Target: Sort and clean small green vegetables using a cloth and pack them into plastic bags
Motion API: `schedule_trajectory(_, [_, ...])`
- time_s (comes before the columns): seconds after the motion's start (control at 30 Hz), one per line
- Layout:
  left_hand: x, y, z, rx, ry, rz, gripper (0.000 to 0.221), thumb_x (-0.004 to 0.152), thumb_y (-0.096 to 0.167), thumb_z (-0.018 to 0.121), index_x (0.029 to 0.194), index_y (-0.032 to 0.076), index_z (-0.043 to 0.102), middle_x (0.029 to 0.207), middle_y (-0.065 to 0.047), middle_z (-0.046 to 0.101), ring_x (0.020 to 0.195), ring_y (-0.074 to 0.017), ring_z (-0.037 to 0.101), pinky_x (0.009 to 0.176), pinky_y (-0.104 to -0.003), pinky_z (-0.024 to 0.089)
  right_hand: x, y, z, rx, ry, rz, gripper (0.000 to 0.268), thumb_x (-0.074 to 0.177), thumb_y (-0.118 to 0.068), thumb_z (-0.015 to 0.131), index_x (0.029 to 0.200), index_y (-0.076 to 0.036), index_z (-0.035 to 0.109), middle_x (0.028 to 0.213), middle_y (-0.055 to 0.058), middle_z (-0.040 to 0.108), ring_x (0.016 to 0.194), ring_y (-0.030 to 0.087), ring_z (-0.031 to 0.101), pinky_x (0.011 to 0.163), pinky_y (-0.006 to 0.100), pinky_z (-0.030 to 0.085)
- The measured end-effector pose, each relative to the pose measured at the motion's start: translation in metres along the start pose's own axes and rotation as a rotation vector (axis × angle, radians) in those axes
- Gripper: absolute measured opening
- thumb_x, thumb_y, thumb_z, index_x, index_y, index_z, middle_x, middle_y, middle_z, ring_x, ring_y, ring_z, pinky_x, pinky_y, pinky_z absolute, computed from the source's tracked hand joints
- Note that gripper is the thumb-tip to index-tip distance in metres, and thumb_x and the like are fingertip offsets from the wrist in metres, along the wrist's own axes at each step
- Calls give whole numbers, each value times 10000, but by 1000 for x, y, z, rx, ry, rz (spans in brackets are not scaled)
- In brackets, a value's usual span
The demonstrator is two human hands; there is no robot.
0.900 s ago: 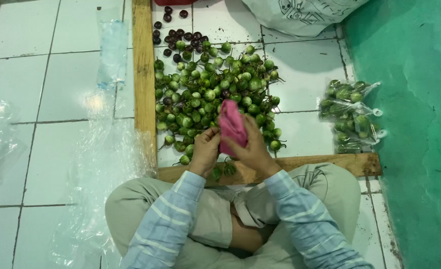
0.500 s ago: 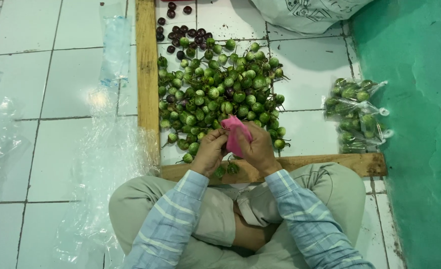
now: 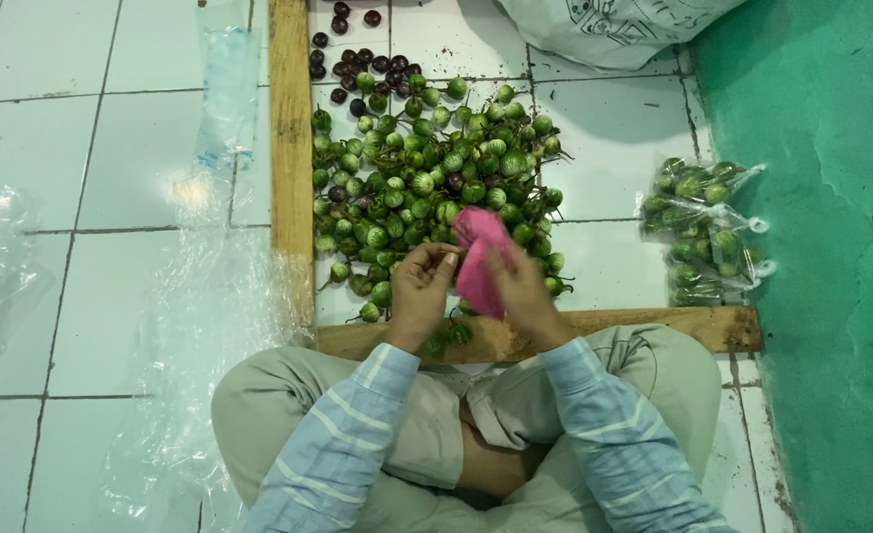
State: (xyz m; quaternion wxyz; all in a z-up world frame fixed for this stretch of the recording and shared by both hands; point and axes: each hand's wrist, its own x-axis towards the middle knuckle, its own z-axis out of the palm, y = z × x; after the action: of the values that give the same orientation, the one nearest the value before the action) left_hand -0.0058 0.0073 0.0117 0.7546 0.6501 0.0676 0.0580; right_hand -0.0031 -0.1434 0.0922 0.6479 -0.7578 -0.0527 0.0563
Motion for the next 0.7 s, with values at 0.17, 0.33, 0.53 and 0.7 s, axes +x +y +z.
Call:
schedule_trajectory(0.17, [-5, 5, 2, 90, -23, 81, 111, 997, 53, 640, 1039, 38, 742, 848, -106, 703, 840, -117, 613, 744, -315, 552, 2, 28, 13, -170, -30, -100, 353, 1015, -386, 617, 927, -55, 700, 792, 201, 741, 841, 362, 754, 710, 458, 551])
schedule_trajectory(0.33, [-3, 7, -1, 118, -59, 59, 109, 1000, 68, 650, 1028, 43, 752, 818, -110, 694, 790, -129, 628, 707, -322, 556, 4, 24, 13, -134, -22, -114, 380, 1075, -366, 533, 887, -92, 719, 769, 144, 732, 778, 282, 736, 732, 425, 564])
schedule_trajectory(0.53, [0, 5, -5, 53, -66, 40, 129, 1016, 50, 618, 1039, 24, 742, 849, -105, 721, 807, -136, 639, 764, -333, 561, 5, 59, 10, -215, 43, -78, 529, 1114, -339, 401, 759, -61, 678, 619, 191, 664, 633, 323, 678, 617, 421, 520])
schedule_trajectory(0.7, [4, -5, -12, 50, -101, 49, 138, 1038, 87, 610, 1068, 40, 736, 860, -105, 714, 818, -125, 635, 782, -329, 552, 4, -21, 5, -61, 148, -20, 578, 1125, -425, 301, 760, -113, 621, 603, 107, 655, 603, 261, 616, 691, 427, 535])
